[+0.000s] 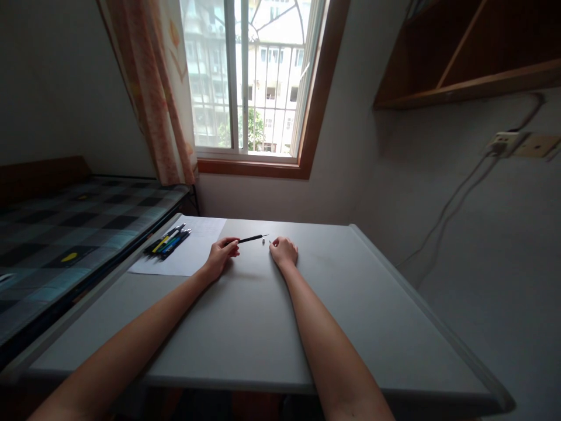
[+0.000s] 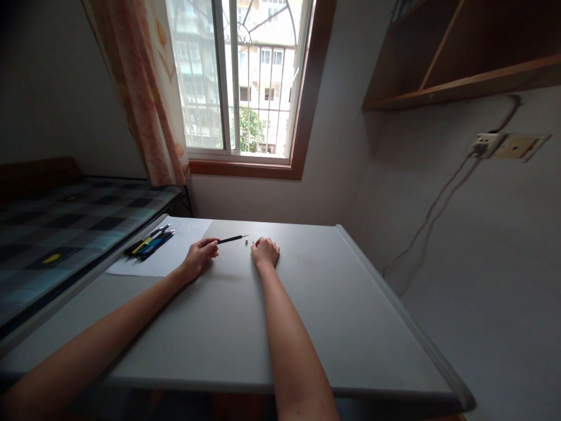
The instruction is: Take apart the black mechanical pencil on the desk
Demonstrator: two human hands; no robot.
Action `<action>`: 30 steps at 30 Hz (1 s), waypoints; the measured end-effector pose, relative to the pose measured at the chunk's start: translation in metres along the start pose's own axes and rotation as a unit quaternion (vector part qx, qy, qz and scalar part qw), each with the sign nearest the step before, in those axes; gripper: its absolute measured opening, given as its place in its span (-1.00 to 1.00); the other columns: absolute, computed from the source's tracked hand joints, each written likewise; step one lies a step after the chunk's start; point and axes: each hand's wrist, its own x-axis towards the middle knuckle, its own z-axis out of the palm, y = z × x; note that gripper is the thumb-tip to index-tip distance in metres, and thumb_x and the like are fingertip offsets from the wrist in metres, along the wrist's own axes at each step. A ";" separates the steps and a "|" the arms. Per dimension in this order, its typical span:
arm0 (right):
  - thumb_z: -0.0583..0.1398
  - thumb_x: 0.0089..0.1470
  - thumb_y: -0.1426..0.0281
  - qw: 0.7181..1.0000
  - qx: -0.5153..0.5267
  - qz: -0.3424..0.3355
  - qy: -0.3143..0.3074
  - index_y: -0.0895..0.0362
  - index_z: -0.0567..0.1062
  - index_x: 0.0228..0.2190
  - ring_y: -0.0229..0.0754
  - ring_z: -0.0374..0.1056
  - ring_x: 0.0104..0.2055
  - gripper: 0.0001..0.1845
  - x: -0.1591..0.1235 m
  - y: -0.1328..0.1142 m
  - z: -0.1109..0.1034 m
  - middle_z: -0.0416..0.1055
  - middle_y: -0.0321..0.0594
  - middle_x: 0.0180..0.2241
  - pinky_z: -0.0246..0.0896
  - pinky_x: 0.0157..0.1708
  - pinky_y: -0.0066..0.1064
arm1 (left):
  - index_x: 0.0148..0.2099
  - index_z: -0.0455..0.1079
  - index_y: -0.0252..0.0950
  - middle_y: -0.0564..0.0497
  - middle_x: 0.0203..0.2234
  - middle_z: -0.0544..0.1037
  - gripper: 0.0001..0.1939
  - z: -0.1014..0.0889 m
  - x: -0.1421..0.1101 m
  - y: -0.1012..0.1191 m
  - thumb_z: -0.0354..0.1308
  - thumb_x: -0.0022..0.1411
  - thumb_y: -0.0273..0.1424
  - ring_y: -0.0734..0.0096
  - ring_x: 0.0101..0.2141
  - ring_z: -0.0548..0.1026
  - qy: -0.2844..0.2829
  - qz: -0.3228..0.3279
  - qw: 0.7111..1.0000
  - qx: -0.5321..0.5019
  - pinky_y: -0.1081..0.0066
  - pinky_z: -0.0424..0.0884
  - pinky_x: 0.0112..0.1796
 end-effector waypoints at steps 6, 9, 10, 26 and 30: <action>0.10 -0.07 0.34 0.997 0.071 0.003 0.005 0.07 0.47 -0.42 -0.21 0.31 -0.33 -0.83 0.003 0.007 -0.002 0.43 -0.23 -0.39 0.09 -0.28 -0.40 | -0.25 0.39 -0.40 0.07 -0.60 0.40 -0.60 0.000 0.000 0.001 0.26 -0.14 -0.26 0.54 -0.57 0.39 -0.002 -0.001 1.000 0.005 0.46 0.34 -0.44; 0.07 -0.06 0.37 0.993 0.118 -0.002 0.014 0.07 0.47 -0.41 -0.23 0.31 -0.37 -0.82 0.003 0.011 -0.002 0.43 -0.25 -0.39 0.11 -0.33 -0.43 | -0.25 0.39 -0.40 0.06 -0.60 0.40 -0.59 0.000 0.000 0.000 0.27 -0.15 -0.26 0.54 -0.57 0.39 -0.002 0.003 1.000 0.003 0.46 0.35 -0.44; 0.07 -0.06 0.38 0.991 0.133 -0.004 0.017 0.08 0.47 -0.41 -0.24 0.31 -0.39 -0.81 0.003 0.011 -0.002 0.43 -0.25 -0.40 0.12 -0.34 -0.44 | -0.25 0.39 -0.40 0.06 -0.60 0.40 -0.59 0.000 0.000 0.000 0.26 -0.15 -0.26 0.53 -0.57 0.39 -0.002 0.004 1.000 0.003 0.46 0.35 -0.44; -0.01 -0.04 0.49 0.959 0.228 -0.122 0.112 0.14 0.36 -0.25 -0.21 0.23 -0.36 -0.72 -0.020 -0.006 -0.013 0.32 -0.25 -0.46 0.13 -0.23 -0.36 | -0.22 0.39 -0.41 0.05 -0.59 0.41 -0.58 -0.003 0.001 -0.002 0.25 -0.13 -0.25 0.51 -0.56 0.41 -0.008 0.009 1.000 0.011 0.44 0.35 -0.44; -0.02 -0.02 0.48 0.947 0.276 -0.138 0.085 0.12 0.32 -0.18 -0.24 0.24 -0.39 -0.69 -0.028 -0.016 -0.011 0.32 -0.27 -0.46 0.16 -0.28 -0.40 | -0.23 0.39 -0.41 0.05 -0.59 0.41 -0.59 -0.003 0.000 -0.002 0.26 -0.13 -0.25 0.52 -0.57 0.41 -0.003 0.010 1.000 0.009 0.46 0.35 -0.46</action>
